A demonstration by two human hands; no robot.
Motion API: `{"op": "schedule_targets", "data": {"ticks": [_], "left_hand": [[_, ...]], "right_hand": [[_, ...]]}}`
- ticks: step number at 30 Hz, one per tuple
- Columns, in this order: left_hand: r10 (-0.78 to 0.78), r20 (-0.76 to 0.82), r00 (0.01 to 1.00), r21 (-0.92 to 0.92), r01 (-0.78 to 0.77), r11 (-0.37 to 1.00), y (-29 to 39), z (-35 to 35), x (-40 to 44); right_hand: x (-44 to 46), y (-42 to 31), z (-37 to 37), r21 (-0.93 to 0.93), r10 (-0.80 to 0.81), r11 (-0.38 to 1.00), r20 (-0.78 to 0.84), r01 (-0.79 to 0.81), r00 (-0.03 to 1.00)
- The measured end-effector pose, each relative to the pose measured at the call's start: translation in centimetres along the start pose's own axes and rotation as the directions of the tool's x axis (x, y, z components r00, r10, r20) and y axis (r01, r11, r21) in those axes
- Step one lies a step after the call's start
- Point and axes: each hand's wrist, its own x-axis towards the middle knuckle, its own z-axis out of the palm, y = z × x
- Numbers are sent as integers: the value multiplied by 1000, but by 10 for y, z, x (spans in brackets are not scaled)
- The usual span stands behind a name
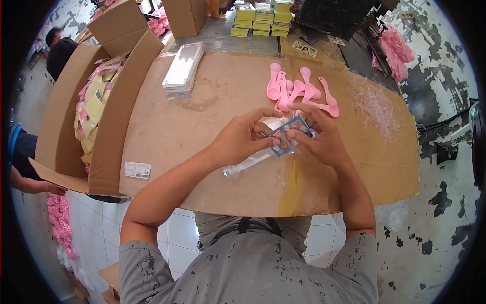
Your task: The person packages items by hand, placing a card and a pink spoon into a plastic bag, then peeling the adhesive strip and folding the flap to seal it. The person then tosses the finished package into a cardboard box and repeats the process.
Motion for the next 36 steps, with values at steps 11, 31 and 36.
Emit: {"op": "schedule_targets", "data": {"ticks": [11,31,36], "left_hand": [[-130,-36,991,-43,128,991,2,-3,2],[-115,-32,993,-117,110,987,-2,0,2],[-128,15,992,-94,129,987,-3,2,1]], "right_hand": [[3,18,-18,-226,-138,962,90,155,986],[11,7,-7,449,167,893,-279,-25,946],[11,-1,4,418,132,909,-295,4,946]]}}
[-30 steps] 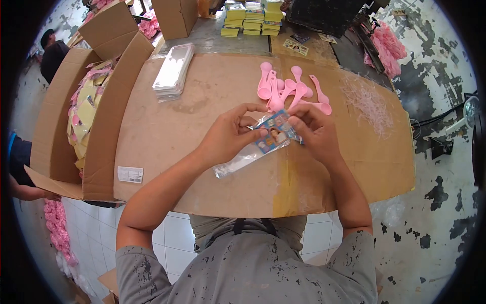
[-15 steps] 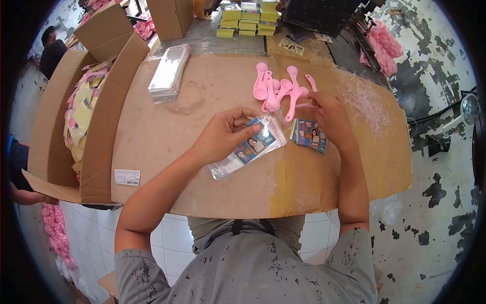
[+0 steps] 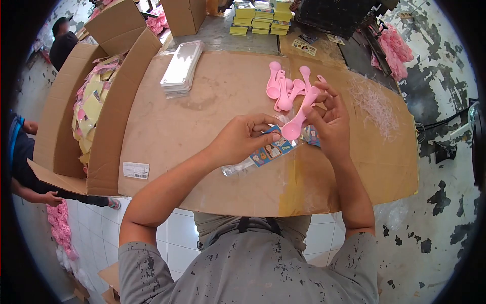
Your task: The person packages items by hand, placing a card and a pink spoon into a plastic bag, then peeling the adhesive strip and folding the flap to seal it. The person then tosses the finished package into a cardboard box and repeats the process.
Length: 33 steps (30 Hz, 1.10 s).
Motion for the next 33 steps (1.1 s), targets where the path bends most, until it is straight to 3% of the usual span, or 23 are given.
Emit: {"op": "schedule_targets", "data": {"ticks": [4,7,9,11,12,14,17,19,21,22,25,28,29,33], "left_hand": [[-48,32,998,-19,49,999,4,1,-1],[20,-31,999,-61,-21,998,4,2,0],[35,-35,999,-72,-38,997,7,1,0],[48,-16,999,-108,-50,993,10,-1,-2],[54,3,999,-141,-53,989,12,-1,-3],[70,51,996,-158,-62,986,13,-1,-6],[84,144,986,-134,-65,989,17,-2,-8],[58,212,976,-160,-24,987,25,-3,-13],[247,62,967,-154,-236,960,24,3,-11],[340,-14,940,-142,-338,930,22,6,-10],[460,86,884,89,-467,880,20,-6,-13],[452,167,876,205,-479,853,39,5,-27],[508,125,852,241,-523,818,38,11,-26],[407,6,913,221,-398,890,34,14,-24]], "right_hand": [[-6,8,9,-6,-56,998,1,56,998],[-14,23,16,75,-81,994,-30,83,996],[-10,23,-2,-233,-173,946,225,225,959],[-5,15,-9,-229,-150,947,306,226,940],[-1,-1,-6,-84,-106,988,265,132,958],[2,-22,1,-94,-147,979,284,180,947],[6,-45,6,-430,-263,751,502,501,824],[8,-66,4,-495,-221,653,600,574,769],[13,-90,11,-473,-278,601,632,644,724],[13,-97,14,-478,-282,602,622,640,730],[7,-110,19,-556,-202,627,561,546,803],[2,-108,25,-660,-156,598,461,455,873],[1,-108,27,-662,-153,608,444,438,883],[-2,-101,29,-651,-153,644,406,402,901]]}}
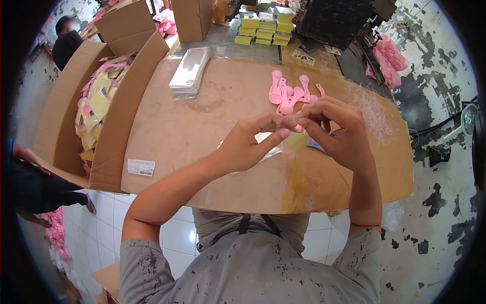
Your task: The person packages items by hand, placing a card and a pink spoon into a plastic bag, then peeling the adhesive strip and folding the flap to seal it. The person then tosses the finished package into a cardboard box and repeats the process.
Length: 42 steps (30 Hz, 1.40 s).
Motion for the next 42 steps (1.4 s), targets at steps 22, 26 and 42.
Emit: {"op": "schedule_targets", "data": {"ticks": [22,26,42], "left_hand": [[-70,-186,980,33,77,996,-2,2,-5],[76,-157,985,274,-30,961,-3,3,-7],[-56,-68,996,318,75,945,-3,7,-6]], "right_hand": [[10,13,40,-580,-448,753,-106,311,888],[12,18,44,-675,-517,644,-36,360,856],[-8,26,42,-649,-470,682,-37,337,882]]}}
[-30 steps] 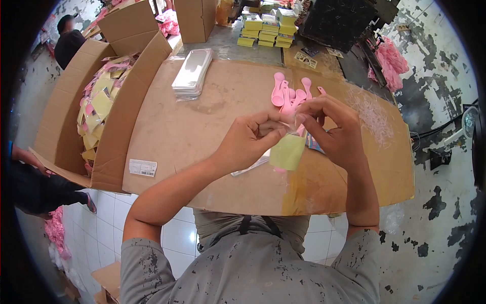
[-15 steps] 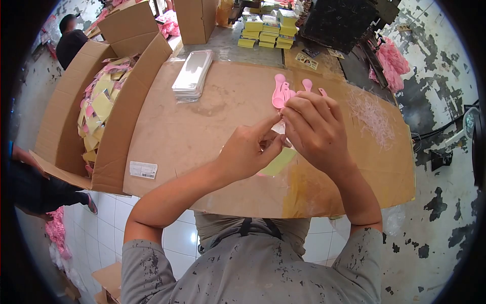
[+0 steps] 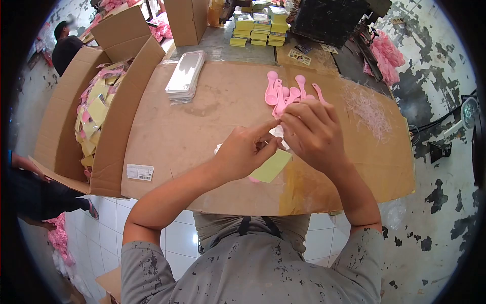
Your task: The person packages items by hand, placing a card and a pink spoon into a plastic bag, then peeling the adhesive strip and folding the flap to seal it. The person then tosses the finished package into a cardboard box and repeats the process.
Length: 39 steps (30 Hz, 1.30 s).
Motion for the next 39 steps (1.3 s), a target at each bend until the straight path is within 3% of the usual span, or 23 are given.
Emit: {"op": "schedule_targets", "data": {"ticks": [4,7,8,10,12,13,14,15,16,17,18,19,20,22,25,27,29,31,34,37,39], "left_hand": [[38,32,999,112,-41,993,-1,1,-1],[109,11,994,177,-110,978,-8,5,0],[137,-8,991,200,-132,971,-9,6,1],[18,22,1000,79,-20,997,1,-2,1],[-70,38,997,-99,73,992,0,-8,2],[-100,37,994,-218,106,970,-6,-8,5],[-130,41,991,-334,136,933,-10,-8,7],[-132,25,991,-351,133,927,-10,-10,8],[-135,7,991,-367,128,921,-9,-12,8],[-140,-11,990,-383,125,915,-9,-13,9],[-153,-20,988,-372,135,918,-9,-13,9],[-165,-29,986,-359,144,922,-10,-13,9],[-174,-40,984,-343,150,927,-10,-14,11],[-145,-59,988,-352,116,929,-9,-12,11],[-159,-61,985,-387,123,914,-10,-10,13],[-168,-46,985,-419,134,898,-13,-7,14],[-155,-39,987,-451,121,884,-20,-5,14],[-197,-32,980,-434,164,886,-18,-6,14],[-195,-35,980,-490,154,858,-22,-3,14],[-192,10,981,-568,164,807,-15,-12,15],[-180,29,983,-582,163,797,-13,-15,16]], "right_hand": [[-4,-4,8,-54,-42,998,37,44,998],[-3,5,9,-3,64,998,83,-64,995],[-4,12,10,54,144,988,31,-146,989],[-11,33,9,181,304,940,-56,-290,951],[-31,66,-9,508,559,645,196,-571,806],[-52,89,-20,702,626,344,323,-623,709],[-72,113,-32,803,675,-3,441,-595,592],[-94,141,-42,816,690,-190,507,-546,516],[-122,171,-49,801,712,-251,533,-543,457],[-153,201,-53,681,768,-28,483,-732,421],[-182,226,-52,438,811,213,419,-873,408],[-210,242,-50,147,833,420,330,-895,445],[-221,238,-50,-68,827,542,220,-838,517],[-239,230,-51,-522,747,574,18,-631,665],[-178,179,-56,-498,752,577,15,-647,659],[-135,143,-39,-105,675,736,39,-669,737],[-87,91,-30,249,676,544,436,-801,594],[-67,54,-11,585,417,428,548,-688,725],[-36,13,3,693,341,313,556,-649,758],[-45,20,30,751,350,-95,640,-654,684],[-40,25,24,765,361,-148,632,-627,686]]}}
